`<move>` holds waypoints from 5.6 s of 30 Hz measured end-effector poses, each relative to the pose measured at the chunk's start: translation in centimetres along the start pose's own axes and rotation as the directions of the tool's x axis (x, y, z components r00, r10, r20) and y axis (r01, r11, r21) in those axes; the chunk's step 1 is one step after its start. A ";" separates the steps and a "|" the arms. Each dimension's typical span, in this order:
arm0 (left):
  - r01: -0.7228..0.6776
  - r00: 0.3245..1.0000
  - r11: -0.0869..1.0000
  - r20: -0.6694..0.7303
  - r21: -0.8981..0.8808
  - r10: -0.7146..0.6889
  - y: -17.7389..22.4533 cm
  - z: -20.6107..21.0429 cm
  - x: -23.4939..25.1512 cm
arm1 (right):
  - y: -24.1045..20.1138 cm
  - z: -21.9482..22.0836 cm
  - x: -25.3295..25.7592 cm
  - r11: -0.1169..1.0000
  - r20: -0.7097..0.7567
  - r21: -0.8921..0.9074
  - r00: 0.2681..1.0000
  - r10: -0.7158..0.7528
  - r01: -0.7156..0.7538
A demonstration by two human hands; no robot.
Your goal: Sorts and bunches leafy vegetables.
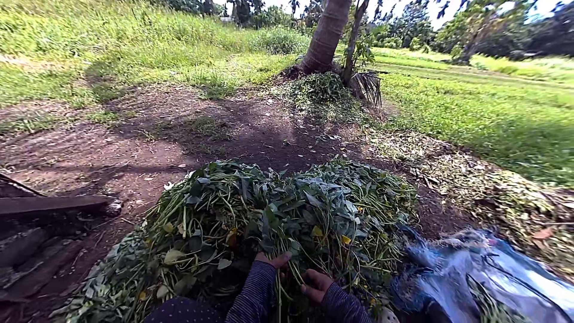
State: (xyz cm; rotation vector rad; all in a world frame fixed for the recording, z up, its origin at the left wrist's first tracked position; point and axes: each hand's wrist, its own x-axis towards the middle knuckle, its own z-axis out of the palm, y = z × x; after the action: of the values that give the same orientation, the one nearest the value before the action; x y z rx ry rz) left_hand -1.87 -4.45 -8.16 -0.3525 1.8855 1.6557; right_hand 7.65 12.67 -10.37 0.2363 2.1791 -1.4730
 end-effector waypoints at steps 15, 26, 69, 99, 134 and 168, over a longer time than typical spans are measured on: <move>-0.205 0.979 0.979 -0.019 -0.018 0.204 -1.2 -0.8 -2.3 | -1.4 4.6 1.1 0.708 -0.266 0.703 0.950 0.164 0.075; -0.169 0.947 0.965 -0.306 -0.203 0.101 -0.3 -4.2 -0.5 | 10.2 3.8 -0.4 0.829 0.146 -0.548 0.964 0.224 -0.109; -0.209 0.870 0.942 -0.489 -0.262 0.057 0.6 -3.6 0.0 | -0.8 7.2 -1.2 0.703 -0.091 -0.540 0.799 -0.595 0.463; -0.028 0.998 0.999 -0.061 -0.036 0.025 -3.5 1.9 -2.8 | 2.1 2.2 -4.0 0.988 -0.155 0.153 0.987 0.045 -0.021; -0.323 0.872 0.854 -0.478 -0.408 0.102 -0.2 -3.0 -1.6 | 4.0 2.9 -3.2 0.958 -0.120 -0.282 0.993 0.022 -0.055; -0.055 0.997 0.987 -0.063 -0.154 0.046 -1.3 1.2 -3.2 | -3.2 -0.1 -1.2 0.958 -0.064 -0.270 0.991 -0.114 0.093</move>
State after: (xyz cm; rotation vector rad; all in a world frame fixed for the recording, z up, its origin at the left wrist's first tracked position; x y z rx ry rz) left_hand 1.66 -4.17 -7.43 -0.4247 1.8260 1.8508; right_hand 7.30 11.66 -7.12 0.0891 2.4572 -1.2219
